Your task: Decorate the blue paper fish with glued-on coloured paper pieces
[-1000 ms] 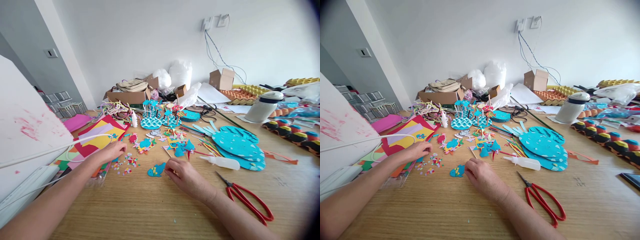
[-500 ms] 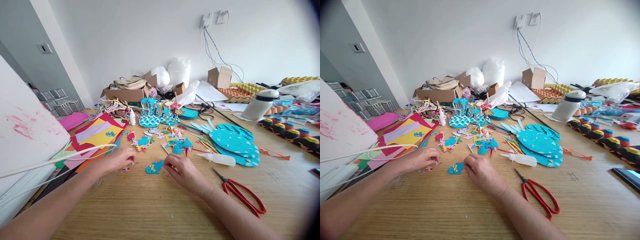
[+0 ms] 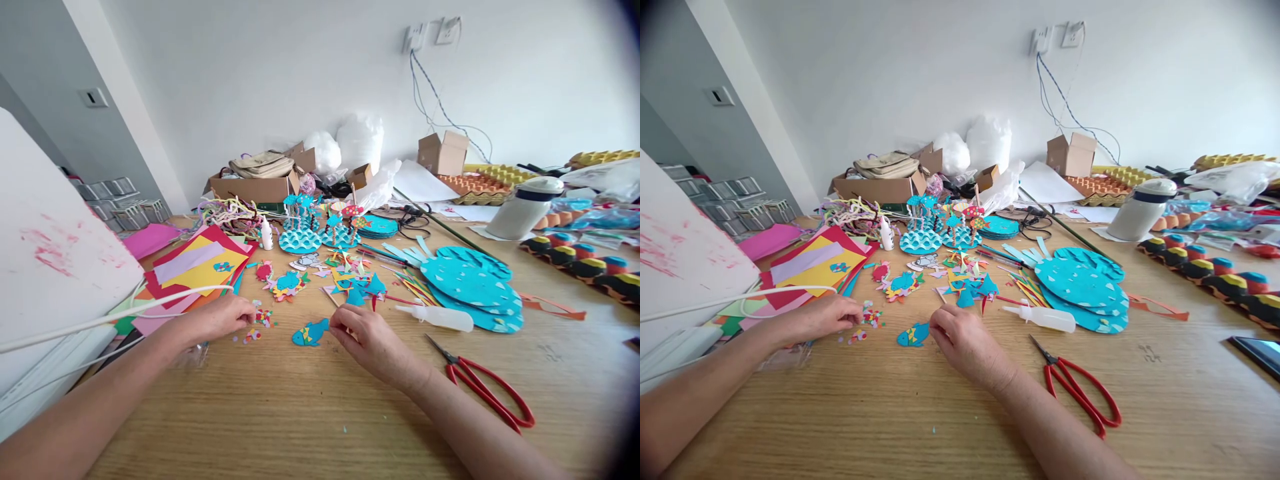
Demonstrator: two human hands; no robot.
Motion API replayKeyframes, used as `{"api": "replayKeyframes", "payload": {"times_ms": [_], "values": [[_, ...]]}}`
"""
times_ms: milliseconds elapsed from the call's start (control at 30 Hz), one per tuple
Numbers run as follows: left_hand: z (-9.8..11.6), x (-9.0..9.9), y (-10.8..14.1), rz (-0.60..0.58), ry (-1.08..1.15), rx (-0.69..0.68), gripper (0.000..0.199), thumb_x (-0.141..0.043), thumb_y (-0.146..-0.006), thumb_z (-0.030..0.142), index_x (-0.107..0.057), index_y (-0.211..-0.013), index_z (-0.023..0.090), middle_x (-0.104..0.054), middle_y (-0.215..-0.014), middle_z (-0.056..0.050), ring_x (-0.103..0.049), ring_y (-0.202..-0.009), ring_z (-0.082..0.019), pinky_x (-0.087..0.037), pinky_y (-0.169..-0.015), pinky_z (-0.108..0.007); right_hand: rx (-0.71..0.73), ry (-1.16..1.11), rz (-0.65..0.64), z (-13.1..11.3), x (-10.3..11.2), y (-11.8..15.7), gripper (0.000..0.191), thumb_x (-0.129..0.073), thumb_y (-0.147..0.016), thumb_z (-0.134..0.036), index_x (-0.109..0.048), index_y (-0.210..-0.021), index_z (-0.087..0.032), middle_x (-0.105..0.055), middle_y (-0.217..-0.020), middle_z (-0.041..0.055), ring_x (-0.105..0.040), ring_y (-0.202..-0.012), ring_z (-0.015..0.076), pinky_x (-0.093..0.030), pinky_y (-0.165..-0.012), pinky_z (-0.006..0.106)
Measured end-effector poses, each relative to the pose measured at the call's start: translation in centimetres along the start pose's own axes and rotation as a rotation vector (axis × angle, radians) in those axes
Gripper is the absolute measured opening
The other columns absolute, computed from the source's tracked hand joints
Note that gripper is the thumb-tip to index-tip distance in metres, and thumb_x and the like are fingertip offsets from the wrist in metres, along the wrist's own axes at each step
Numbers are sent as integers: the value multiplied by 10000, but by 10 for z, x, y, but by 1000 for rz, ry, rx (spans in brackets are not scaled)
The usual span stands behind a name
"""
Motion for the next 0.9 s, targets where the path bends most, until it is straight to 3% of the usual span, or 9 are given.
{"api": "replayKeyframes", "payload": {"times_ms": [267,500,900], "values": [[-38,18,2,115,-49,159,236,-408,-724,116,-605,-815,208,-653,-861,-6,-563,-808,-164,-387,-716,-245,-2,-4,5,1,0,0,147,-410,-825,-143,-527,-738,-161,-568,-721,43,-511,-628,118,-381,-553,222],[-37,7,8,65,-68,116,153,-448,-687,105,-569,-678,199,-601,-705,14,-534,-697,-145,-377,-639,-219,-3,-15,1,3,-1,1,141,-408,-820,-128,-529,-757,-164,-572,-734,40,-520,-649,121,-388,-571,226],[-38,-10,14,-8,-114,64,166,-457,-669,57,-553,-693,191,-564,-801,-7,-510,-801,-159,-366,-714,-247,-3,-12,-6,3,-2,1,144,-409,-821,-133,-528,-749,-168,-575,-723,38,-524,-647,125,-386,-569,230]]}}
Point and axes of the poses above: each hand's wrist, its own y-axis away from the middle knuckle, its own x-axis out of the back of the hand, z = x × y, the point moved 6 cm from there along -y, towards the middle knuckle
